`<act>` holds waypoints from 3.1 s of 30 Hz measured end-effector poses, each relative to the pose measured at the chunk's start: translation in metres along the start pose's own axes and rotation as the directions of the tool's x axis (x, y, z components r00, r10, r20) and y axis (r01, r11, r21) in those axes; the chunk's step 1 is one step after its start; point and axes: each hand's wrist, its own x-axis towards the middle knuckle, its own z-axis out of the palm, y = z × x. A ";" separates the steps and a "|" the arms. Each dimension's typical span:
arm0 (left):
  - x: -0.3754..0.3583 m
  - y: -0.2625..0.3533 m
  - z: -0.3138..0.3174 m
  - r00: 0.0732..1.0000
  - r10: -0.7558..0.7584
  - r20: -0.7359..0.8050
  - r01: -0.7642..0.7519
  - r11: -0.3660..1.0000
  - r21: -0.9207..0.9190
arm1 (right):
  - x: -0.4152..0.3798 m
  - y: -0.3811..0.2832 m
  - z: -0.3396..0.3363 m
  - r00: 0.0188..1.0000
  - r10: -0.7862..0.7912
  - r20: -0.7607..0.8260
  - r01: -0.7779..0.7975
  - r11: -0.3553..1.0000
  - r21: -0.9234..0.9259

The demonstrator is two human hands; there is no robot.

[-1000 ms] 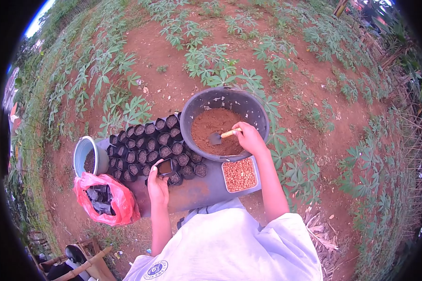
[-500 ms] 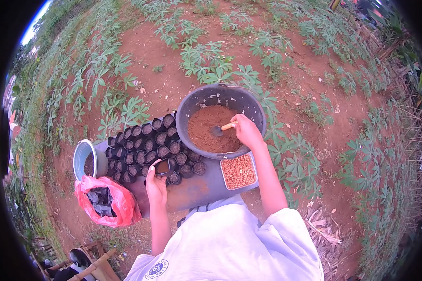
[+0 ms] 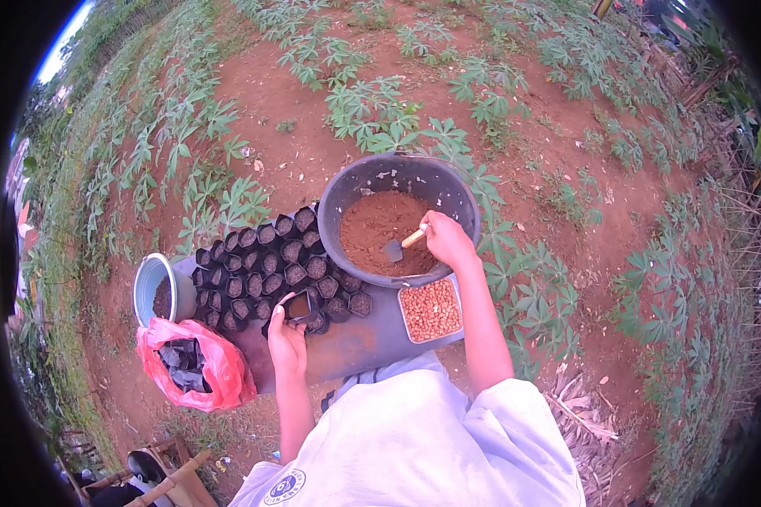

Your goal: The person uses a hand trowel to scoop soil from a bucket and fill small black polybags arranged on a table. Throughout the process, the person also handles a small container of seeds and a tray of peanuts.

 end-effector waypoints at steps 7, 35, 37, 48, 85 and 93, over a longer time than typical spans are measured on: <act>0.000 0.010 0.001 0.999 0.036 0.023 -0.036 0.999 0.002 | 0.001 -0.001 0.000 0.999 0.027 0.022 -0.028 0.999 0.028; 0.013 0.020 0.015 0.998 0.040 0.040 -0.040 0.999 0.022 | 0.014 0.020 0.003 0.985 0.153 0.082 -0.173 0.897 0.406; 0.012 0.024 0.025 0.998 0.039 0.047 -0.040 0.999 0.030 | 0.014 0.020 0.001 0.992 0.116 0.042 -0.123 0.887 0.445; 0.002 0.010 0.112 0.997 0.071 0.024 -0.073 0.992 0.108 | 0.008 0.013 -0.068 0.999 0.036 0.014 -0.034 0.664 0.747; -0.082 -0.093 0.222 0.988 0.147 -0.057 -0.132 0.969 0.209 | -0.069 -0.041 -0.167 0.741 -0.660 -0.123 0.634 0.627 0.453; -0.083 -0.094 0.218 0.982 0.169 -0.084 -0.155 0.976 0.154 | -0.076 -0.024 -0.178 0.776 -0.580 -0.249 0.615 0.607 0.504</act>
